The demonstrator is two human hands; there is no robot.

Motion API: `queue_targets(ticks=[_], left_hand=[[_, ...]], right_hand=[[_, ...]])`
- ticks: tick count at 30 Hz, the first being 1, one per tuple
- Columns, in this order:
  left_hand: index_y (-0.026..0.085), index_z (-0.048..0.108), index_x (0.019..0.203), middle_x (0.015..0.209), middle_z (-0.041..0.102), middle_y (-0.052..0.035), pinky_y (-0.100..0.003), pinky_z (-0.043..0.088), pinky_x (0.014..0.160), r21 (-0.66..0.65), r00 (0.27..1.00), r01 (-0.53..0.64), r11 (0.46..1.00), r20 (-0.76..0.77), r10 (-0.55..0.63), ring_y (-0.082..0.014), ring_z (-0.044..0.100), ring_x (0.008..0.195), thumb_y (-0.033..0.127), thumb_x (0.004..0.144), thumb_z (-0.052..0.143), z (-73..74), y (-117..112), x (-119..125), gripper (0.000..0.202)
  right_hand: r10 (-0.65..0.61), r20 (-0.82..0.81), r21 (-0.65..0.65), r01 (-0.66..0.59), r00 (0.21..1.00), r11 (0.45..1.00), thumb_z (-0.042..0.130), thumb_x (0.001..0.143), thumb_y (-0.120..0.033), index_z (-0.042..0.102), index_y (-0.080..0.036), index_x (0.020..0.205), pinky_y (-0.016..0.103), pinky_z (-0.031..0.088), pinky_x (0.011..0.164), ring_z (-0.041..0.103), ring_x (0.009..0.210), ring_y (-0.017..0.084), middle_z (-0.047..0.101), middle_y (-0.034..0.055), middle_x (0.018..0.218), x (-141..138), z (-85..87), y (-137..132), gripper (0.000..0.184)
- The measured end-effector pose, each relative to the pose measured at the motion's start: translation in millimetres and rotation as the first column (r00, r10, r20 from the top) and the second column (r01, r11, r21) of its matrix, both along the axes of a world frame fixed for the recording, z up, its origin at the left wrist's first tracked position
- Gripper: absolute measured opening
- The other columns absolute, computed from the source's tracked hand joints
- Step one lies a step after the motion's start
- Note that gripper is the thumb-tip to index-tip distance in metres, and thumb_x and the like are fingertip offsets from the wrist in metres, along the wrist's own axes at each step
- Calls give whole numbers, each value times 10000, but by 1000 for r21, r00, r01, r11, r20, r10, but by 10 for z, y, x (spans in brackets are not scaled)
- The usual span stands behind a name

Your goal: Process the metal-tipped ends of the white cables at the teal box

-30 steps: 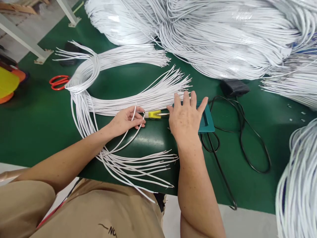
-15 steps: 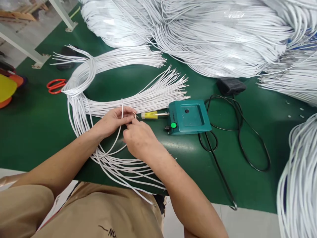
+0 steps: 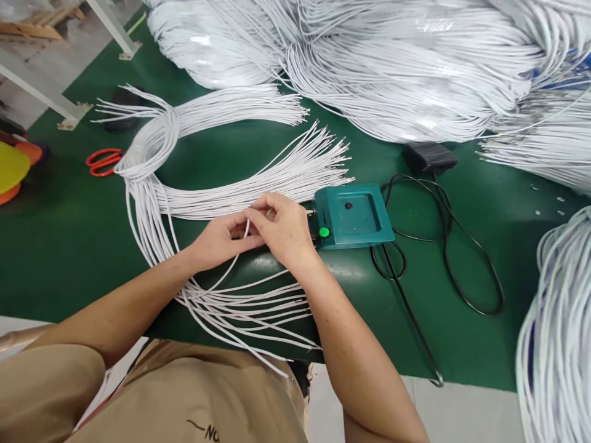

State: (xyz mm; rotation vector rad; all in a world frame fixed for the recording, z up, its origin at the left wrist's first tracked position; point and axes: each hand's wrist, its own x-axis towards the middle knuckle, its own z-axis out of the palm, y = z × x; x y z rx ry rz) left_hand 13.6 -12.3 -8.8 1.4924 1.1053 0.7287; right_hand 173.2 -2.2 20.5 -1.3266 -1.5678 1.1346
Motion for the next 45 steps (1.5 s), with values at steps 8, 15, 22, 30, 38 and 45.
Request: queue_targets(ticks=[8,15,22,30,38,45], left_hand=[[175,534,894,728,613,47,-216,502,707,-195,908,-206,959,327,261,-77,612,679,204,587,842,67,87,-33,436],[197,452,975,691,657,61,-222,496,633,-198,910,-189,962,332,247,-113,671,629,245,630,832,111,39,-18,515],[209,426,1281,719,682,47,-273,545,725,-130,930,-123,984,330,160,-142,704,695,192,732,755,100,-15,12,640],[219,501,1305,774,656,37,-247,553,748,6,909,-120,993,403,108,-109,686,716,219,786,732,3,19,-44,568],[201,625,1116,743,629,24,-178,515,641,82,911,-144,986,401,100,-83,657,707,185,808,708,-23,46,-54,319],[174,632,1086,703,659,20,-155,489,575,-357,827,0,934,525,201,-77,656,631,216,710,801,13,87,-99,415]], right_hand=[[-80,-287,-214,18,955,977,677,726,-302,653,-176,678,245,342,519,427,558,91,566,-28,627,-59,18,6,137],[-158,-553,-452,-135,818,882,719,674,-284,542,-175,579,219,258,439,305,460,53,429,-63,523,-113,32,-5,228],[-105,-533,-426,-159,840,890,737,733,-468,600,-166,617,238,269,458,401,473,80,376,-66,493,-81,26,4,351],[-61,-682,-415,-317,729,853,764,736,-441,557,-154,586,226,353,549,443,556,70,480,-40,592,-41,-65,33,384],[-39,-442,-252,-82,896,964,715,771,-357,694,-165,732,267,443,642,531,615,108,627,-5,684,-64,-14,-8,197],[-90,388,422,-90,917,902,469,916,-193,616,-170,749,311,406,706,535,755,177,607,59,786,-66,-49,-51,223]])
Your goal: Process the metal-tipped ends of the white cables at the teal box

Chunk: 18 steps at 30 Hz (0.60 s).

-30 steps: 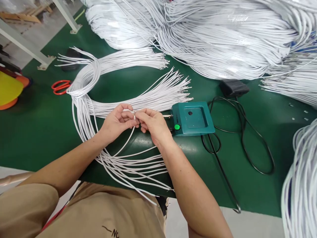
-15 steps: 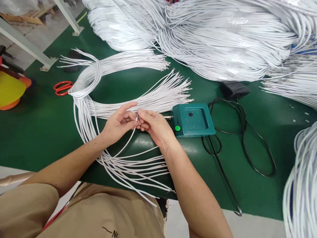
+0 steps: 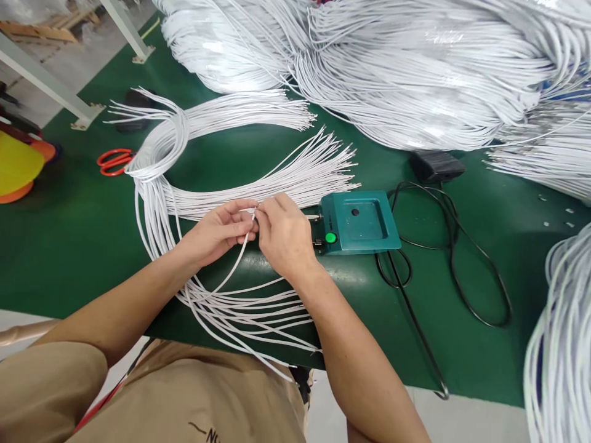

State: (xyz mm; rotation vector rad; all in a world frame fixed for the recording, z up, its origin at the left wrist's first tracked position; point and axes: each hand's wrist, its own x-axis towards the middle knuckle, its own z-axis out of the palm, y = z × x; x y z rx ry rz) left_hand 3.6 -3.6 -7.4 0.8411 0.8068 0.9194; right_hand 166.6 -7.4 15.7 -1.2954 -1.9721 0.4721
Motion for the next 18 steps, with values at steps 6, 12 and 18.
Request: queue_targets(ticks=[6,12,18], left_hand=[[162,628,1096,764,717,-11,-190,516,628,-90,1000,0,996,-31,-3,-105,691,668,225,692,810,-37,23,-2,448],[141,593,1077,742,722,-17,-215,525,610,64,964,-21,998,-262,37,-137,708,670,211,717,765,-44,19,107,405],[145,558,1026,733,709,-9,-218,525,595,118,932,-33,992,-355,74,-145,712,667,202,729,732,-88,18,170,349]], right_hand=[[4,478,191,-108,879,976,453,943,-227,628,-175,911,350,360,768,530,871,232,647,90,922,237,79,52,186],[-17,622,62,-28,783,998,584,829,-139,654,-166,908,381,340,902,566,829,249,697,65,785,490,103,118,109],[26,636,26,-55,771,998,529,860,-130,674,-164,838,373,337,918,577,879,256,717,89,845,497,107,111,150]])
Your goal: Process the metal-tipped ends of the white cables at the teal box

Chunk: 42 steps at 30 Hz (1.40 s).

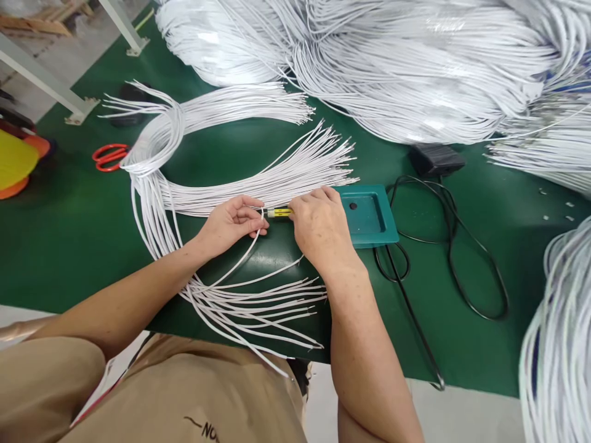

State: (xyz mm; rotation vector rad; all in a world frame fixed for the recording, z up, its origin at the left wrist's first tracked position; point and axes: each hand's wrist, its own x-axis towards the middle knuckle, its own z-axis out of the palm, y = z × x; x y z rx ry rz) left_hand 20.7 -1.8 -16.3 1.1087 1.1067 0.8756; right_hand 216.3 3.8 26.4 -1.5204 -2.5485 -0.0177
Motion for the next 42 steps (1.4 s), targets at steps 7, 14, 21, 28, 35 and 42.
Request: queue_targets(ticks=[7,14,21,28,35,42], left_hand=[[148,559,1018,714,689,9,-223,518,589,43,999,-16,999,-51,18,-141,700,652,203,709,734,-30,31,16,360],[153,576,1024,701,687,16,-245,521,628,120,989,0,993,-144,17,-132,679,638,196,700,730,-105,44,30,362],[168,608,1055,747,714,1,-276,534,731,235,975,17,972,-218,36,-134,680,682,219,738,700,-148,43,-6,335],[187,610,1107,804,714,-3,-258,532,756,404,954,-24,914,-264,142,-126,681,738,259,815,653,-79,-7,-32,304],[217,643,1098,953,733,-12,-262,524,858,604,901,76,794,-383,206,-132,689,864,259,857,628,-17,-115,8,245],[205,632,1098,866,732,-8,-251,527,830,548,927,44,836,-334,169,-126,690,820,257,844,639,-23,-84,-19,259]], right_hand=[[-26,-28,32,27,999,999,488,788,-25,623,-163,826,358,332,853,530,785,230,681,66,773,2,-62,31,196],[-26,-80,68,31,996,997,492,750,-41,593,-197,706,359,350,759,491,768,245,589,65,649,3,-83,67,191],[-35,-95,64,41,995,997,488,765,-47,610,-206,709,378,389,780,500,766,251,564,66,647,11,-84,66,208],[-17,-222,29,24,975,999,556,875,-216,669,-193,1029,512,313,1066,553,1111,288,694,106,1110,-52,-16,11,192],[-43,-399,-87,9,916,996,464,961,-337,683,-217,1056,570,191,1148,443,1336,283,597,95,1354,-238,34,-51,268],[-32,-385,-37,19,922,999,541,866,-166,641,-212,793,509,312,1077,606,1071,248,717,66,1058,-98,17,8,133]])
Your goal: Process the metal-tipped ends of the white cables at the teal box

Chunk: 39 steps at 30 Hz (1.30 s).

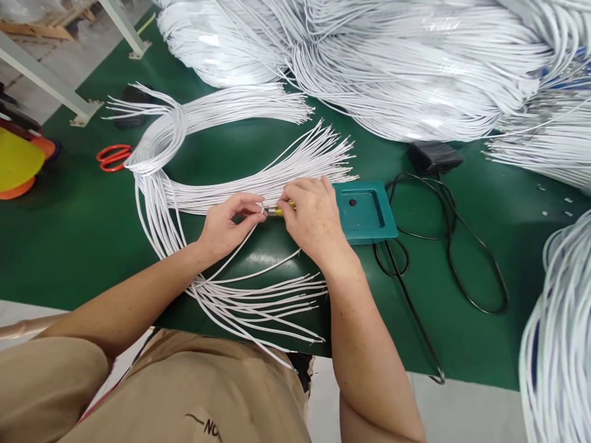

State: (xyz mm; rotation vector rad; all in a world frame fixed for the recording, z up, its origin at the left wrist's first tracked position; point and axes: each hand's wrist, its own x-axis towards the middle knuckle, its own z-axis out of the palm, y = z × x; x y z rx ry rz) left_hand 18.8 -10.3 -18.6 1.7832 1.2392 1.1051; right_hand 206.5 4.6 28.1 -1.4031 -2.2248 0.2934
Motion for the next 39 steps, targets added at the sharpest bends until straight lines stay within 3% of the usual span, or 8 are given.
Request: queue_targets(ticks=[5,9,18,22,25,27,30,39], left_hand=[[192,612,1093,808,718,-4,-248,530,760,-158,991,45,986,133,-23,-122,683,730,246,810,662,-52,51,8,293],[185,602,1084,784,714,-6,-256,528,747,-238,984,67,969,176,-25,-126,684,703,241,786,680,-86,75,18,313],[198,622,1081,792,724,-2,-270,521,754,-256,999,55,965,17,-52,-136,675,710,234,782,660,-88,91,15,303],[210,634,1072,813,726,6,-269,521,757,-195,995,57,979,-64,-71,-128,661,705,247,792,652,-75,71,13,283],[207,630,1065,817,725,2,-266,521,760,-200,996,59,978,-50,-70,-125,659,708,241,793,649,-69,73,13,275],[193,622,1059,795,718,-5,-274,525,770,-257,997,75,963,23,-71,-131,671,710,231,781,656,-66,84,15,282],[174,603,1033,754,697,-4,-285,535,761,-363,987,109,926,153,-56,-140,686,690,207,745,684,-62,107,17,302],[166,582,1040,729,657,22,-241,516,665,-400,966,102,911,258,5,-125,676,672,229,708,733,-72,153,-96,370]], right_hand=[[-26,262,50,13,965,999,579,809,-132,634,-206,855,542,245,1102,602,943,258,704,53,861,126,-48,14,103],[7,305,74,-31,952,997,556,778,-101,628,-201,777,479,303,1076,565,862,235,648,44,746,150,-91,62,124],[-32,253,80,12,967,997,476,755,-54,617,-219,666,416,431,856,490,767,245,475,41,615,117,-79,98,235],[-32,254,81,12,967,997,491,775,-72,629,-222,676,445,434,893,509,771,249,503,46,623,133,-93,92,226],[-40,264,99,15,964,995,538,841,-168,672,-213,816,540,340,1047,562,897,265,629,58,752,184,-93,61,144],[-128,275,147,90,953,985,557,882,-261,678,-193,985,629,216,1108,546,1092,307,688,100,1006,229,-97,31,173],[-320,310,214,262,895,941,502,934,-322,621,-143,1191,714,151,1080,421,1299,389,588,185,1312,273,-123,-7,335],[-391,281,227,335,876,914,452,956,-365,525,-167,1332,672,230,1071,422,1320,378,543,187,1378,285,-187,13,431]])
